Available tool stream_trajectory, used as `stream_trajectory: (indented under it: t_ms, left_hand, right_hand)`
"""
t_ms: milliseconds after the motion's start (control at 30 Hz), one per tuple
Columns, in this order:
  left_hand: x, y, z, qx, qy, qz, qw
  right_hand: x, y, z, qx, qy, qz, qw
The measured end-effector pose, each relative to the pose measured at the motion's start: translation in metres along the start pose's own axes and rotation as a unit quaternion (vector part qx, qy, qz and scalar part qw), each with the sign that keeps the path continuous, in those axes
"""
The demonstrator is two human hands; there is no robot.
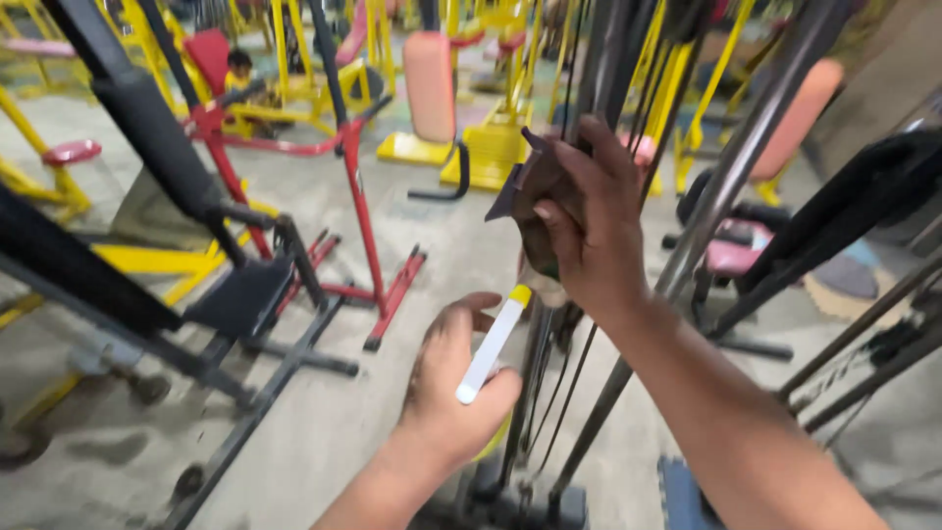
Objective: Cleaning and wiping down various gym machines and benches with a spray bottle and cloth.
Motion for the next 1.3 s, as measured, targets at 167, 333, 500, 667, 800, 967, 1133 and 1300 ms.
stream_trajectory:
  t_ms: [167,333,500,667,800,967,1133,1300]
  left_hand:
    - [-0.059,0.052,-0.010,0.004,-0.071,0.086,0.994]
    - [-0.098,0.103,-0.012,-0.015,-0.090,0.102,0.991]
    - [-0.124,0.133,-0.015,-0.055,-0.088,0.172,0.980]
    - [-0.129,0.142,-0.011,-0.061,-0.108,0.154,0.980]
    - [-0.124,0.140,-0.002,-0.045,-0.123,0.148,0.980]
    - [-0.117,0.134,-0.008,-0.046,-0.123,0.124,0.984]
    - [-0.101,0.124,-0.019,-0.046,-0.091,0.090,0.991]
    - [-0.075,0.108,-0.031,-0.071,-0.019,0.074,0.995]
  right_hand:
    - [0.007,0.058,-0.052,-0.141,0.011,-0.042,0.989]
    - [0.011,0.135,-0.106,-0.204,-0.038,-0.137,0.969]
    - [-0.046,0.177,-0.128,-0.278,-0.138,-0.150,0.939]
    - [-0.048,0.191,-0.083,-0.289,-0.211,-0.125,0.925]
    - [-0.008,0.191,-0.026,-0.198,-0.211,-0.237,0.927]
    - [-0.024,0.191,-0.017,-0.102,-0.248,-0.253,0.930]
    - [-0.062,0.177,-0.049,-0.159,-0.337,-0.221,0.901]
    - [-0.050,0.171,-0.006,-0.087,-0.237,-0.229,0.940]
Point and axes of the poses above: each hand's wrist, its own y-axis towards the middle knuckle, its own z-axis out of the palm, x = y × z, the point moved 9 cm from there along y, towards the middle knuckle, and after that the axes turned 15 degrees about -x, right-handed, at the moved point
